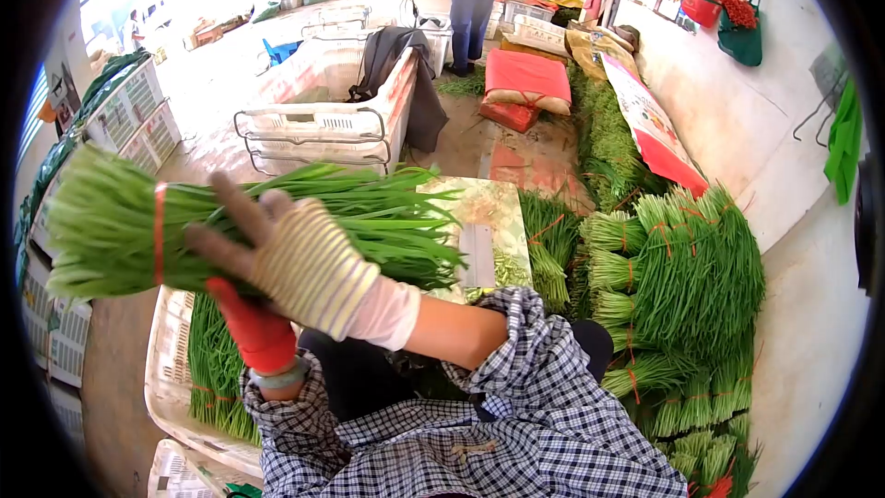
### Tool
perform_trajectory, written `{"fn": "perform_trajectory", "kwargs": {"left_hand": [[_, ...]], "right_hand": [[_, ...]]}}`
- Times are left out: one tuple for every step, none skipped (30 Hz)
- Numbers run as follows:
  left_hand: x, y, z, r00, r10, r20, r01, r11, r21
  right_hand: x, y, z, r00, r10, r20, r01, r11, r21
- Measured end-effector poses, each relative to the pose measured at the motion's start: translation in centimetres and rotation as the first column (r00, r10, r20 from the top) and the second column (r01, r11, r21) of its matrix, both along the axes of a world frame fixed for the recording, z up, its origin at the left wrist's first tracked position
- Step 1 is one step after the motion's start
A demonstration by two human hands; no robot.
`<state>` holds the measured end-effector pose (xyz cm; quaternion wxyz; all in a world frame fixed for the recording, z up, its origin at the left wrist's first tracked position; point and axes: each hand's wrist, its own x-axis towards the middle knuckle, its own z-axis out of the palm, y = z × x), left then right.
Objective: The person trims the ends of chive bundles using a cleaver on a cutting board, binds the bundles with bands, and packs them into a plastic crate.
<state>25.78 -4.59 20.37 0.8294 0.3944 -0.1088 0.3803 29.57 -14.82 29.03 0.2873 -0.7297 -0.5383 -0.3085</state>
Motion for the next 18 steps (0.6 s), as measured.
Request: {"fn": "perform_trajectory", "kwargs": {"left_hand": [[0.0,1.3,0.2,0.993,-0.103,0.06,0.103,0.995,-0.008],[-0.2,3.0,0.1,0.973,-0.197,0.121,0.2,0.98,-0.011],[-0.7,4.9,0.0,0.944,-0.276,0.181,0.283,0.959,-0.011],[-1.5,6.8,-0.2,0.908,-0.342,0.24,0.354,0.935,-0.009],[-3.1,8.5,-0.5,0.872,-0.39,0.294,0.409,0.912,-0.004],[-5.5,10.0,-0.6,0.842,-0.419,0.341,0.445,0.895,0.001],[-8.8,11.1,0.1,0.997,-0.006,0.079,0.018,0.988,-0.151],[-10.9,12.4,1.7,0.974,0.214,-0.074,-0.221,0.97,-0.098],[-13.1,15.1,0.6,0.77,0.621,-0.146,-0.552,0.763,0.336],[-16.3,19.0,-0.4,0.435,0.899,-0.052,-0.61,0.337,0.717],[-20.6,23.5,-0.8,0.317,0.945,0.077,-0.482,0.091,0.871],[-24.0,26.5,-0.6,0.244,0.945,0.217,-0.286,-0.144,0.947],[-24.8,26.8,1.0,0.196,0.959,0.207,-0.258,-0.153,0.954],[-24.7,26.4,3.8,0.37,0.923,-0.103,-0.347,0.24,0.907],[-24.3,26.1,6.1,0.561,0.753,-0.345,-0.363,0.598,0.714],[-24.5,26.1,7.1,0.544,0.767,-0.34,-0.377,0.585,0.718],[-24.0,26.2,8.4,0.43,0.825,-0.368,-0.209,0.487,0.848],[-23.1,26.8,9.2,0.313,0.876,-0.368,-0.01,0.391,0.92]], "right_hand": [[-0.5,1.5,-0.1,1.0,0.009,0.028,-0.009,1.0,0.02],[-0.9,2.6,-0.2,0.998,0.023,0.056,-0.025,0.999,0.04],[-1.2,3.5,-0.4,0.998,0.044,0.044,-0.046,0.998,0.034],[-1.6,4.4,-0.7,0.993,0.1,0.068,-0.105,0.991,0.077],[-2.2,5.2,-1.0,0.982,0.169,0.086,-0.178,0.976,0.121],[-3.0,5.6,-1.6,0.971,0.232,0.057,-0.238,0.964,0.116],[-3.4,5.3,-2.0,0.952,0.306,0.017,-0.306,0.952,-0.009],[-3.7,5.1,-2.5,0.923,0.385,-0.025,-0.385,0.913,-0.135],[-3.9,4.8,-3.7,0.883,0.456,-0.114,-0.47,0.848,-0.245],[-3.4,5.0,-4.3,0.827,0.482,-0.29,-0.562,0.732,-0.386],[-1.7,5.5,-5.7,0.681,0.51,-0.526,-0.711,0.632,-0.307],[0.2,5.8,-7.5,0.671,0.482,-0.563,-0.703,0.654,-0.278],[2.5,6.6,-10.9,0.686,0.467,-0.558,-0.662,0.719,-0.211],[4.7,7.4,-11.0,0.762,0.193,-0.619,-0.546,0.705,-0.453],[7.0,7.9,-13.8,0.843,0.146,-0.518,-0.426,0.77,-0.476],[8.8,8.3,-18.0,0.913,0.085,-0.398,-0.285,0.832,-0.476],[10.6,8.7,-20.4,0.953,0.077,-0.294,-0.218,0.848,-0.483],[12.0,9.4,-22.3,0.98,0.061,-0.188,-0.147,0.863,-0.484]]}}
